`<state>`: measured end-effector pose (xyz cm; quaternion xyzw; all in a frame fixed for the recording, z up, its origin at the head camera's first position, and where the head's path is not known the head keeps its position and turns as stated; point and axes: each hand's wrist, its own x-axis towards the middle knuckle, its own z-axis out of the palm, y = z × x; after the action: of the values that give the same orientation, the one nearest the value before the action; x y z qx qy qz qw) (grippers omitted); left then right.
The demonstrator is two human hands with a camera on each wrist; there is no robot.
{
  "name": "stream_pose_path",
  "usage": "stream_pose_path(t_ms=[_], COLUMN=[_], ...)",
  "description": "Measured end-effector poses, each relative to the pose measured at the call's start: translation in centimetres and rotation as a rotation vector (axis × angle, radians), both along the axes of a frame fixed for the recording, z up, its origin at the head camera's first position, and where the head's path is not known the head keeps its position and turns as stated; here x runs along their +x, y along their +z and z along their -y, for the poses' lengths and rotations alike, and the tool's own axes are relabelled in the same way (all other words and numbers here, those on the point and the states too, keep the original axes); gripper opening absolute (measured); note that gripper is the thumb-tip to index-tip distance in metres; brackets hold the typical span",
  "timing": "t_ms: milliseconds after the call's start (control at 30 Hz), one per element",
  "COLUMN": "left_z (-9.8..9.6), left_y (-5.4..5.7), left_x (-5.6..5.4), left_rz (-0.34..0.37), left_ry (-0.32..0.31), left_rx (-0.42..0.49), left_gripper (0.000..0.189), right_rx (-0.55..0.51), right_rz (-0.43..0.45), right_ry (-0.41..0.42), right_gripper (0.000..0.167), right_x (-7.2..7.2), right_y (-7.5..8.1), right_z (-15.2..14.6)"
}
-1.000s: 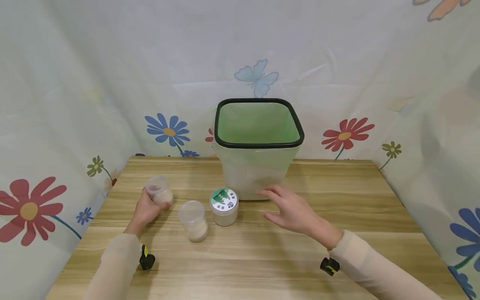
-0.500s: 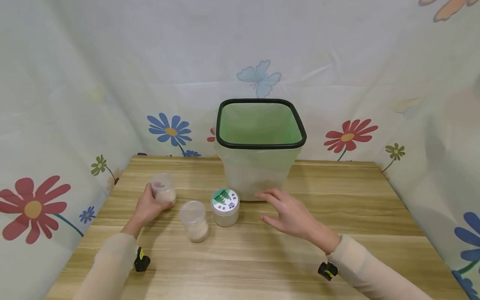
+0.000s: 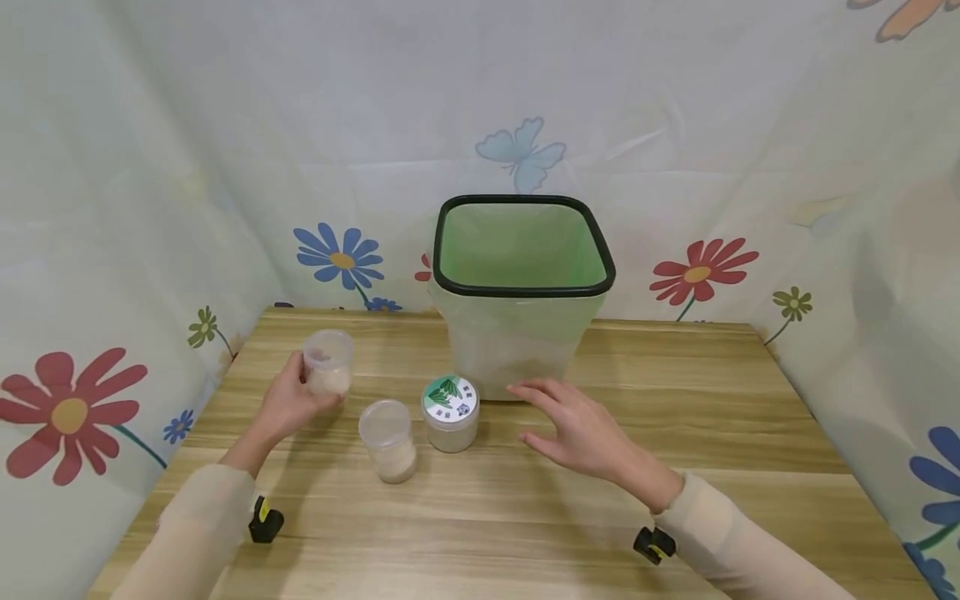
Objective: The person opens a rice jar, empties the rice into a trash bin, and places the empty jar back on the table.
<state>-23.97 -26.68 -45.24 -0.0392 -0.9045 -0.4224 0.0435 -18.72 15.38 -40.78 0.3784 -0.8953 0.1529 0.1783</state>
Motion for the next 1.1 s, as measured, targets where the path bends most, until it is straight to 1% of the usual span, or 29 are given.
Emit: stream_pose_path(t_ms=[167, 267, 467, 600, 767, 867, 1000, 1100], left_z=[-0.2, -0.1, -0.4, -0.8, -1.6, -2.3, -3.3, -4.1], left_y=[0.8, 1.2, 2.2, 3.1, 4.3, 4.9, 5.4, 5.6], left_x=[0.4, 0.8, 1.5, 1.9, 2.3, 2.6, 2.9, 3.1], left_rz=[-0.017, -0.039, -0.107, -0.139, -0.169, -0.165, -0.159, -0.174], left_ry=[0.015, 0.022, 0.008, -0.010, -0.024, -0.034, -0.050, -0.073], left_rx=[-0.026, -0.044, -0.061, -0.064, -0.069, -0.073, -0.091, -0.095], left_gripper=[0.076, 0.078, 0.075, 0.074, 0.073, 0.073, 0.073, 0.071], right_rx=[0.021, 0.018, 0.002, -0.013, -0.037, -0.047, -0.049, -0.057], right_rz=[0.023, 0.024, 0.014, 0.011, 0.001, -0.009, -0.012, -0.010], right_ry=[0.001, 0.008, 0.010, 0.014, 0.014, 0.016, 0.011, 0.005], right_gripper=[0.060, 0.060, 0.062, 0.063, 0.065, 0.065, 0.065, 0.065], right_x=[0.1, 0.2, 0.4, 0.4, 0.2, 0.1, 0.2, 0.2], right_y=[-0.1, 0.0, 0.1, 0.2, 0.3, 0.3, 0.4, 0.5], right_z=[0.2, 0.4, 0.6, 0.7, 0.9, 1.0, 1.1, 1.1])
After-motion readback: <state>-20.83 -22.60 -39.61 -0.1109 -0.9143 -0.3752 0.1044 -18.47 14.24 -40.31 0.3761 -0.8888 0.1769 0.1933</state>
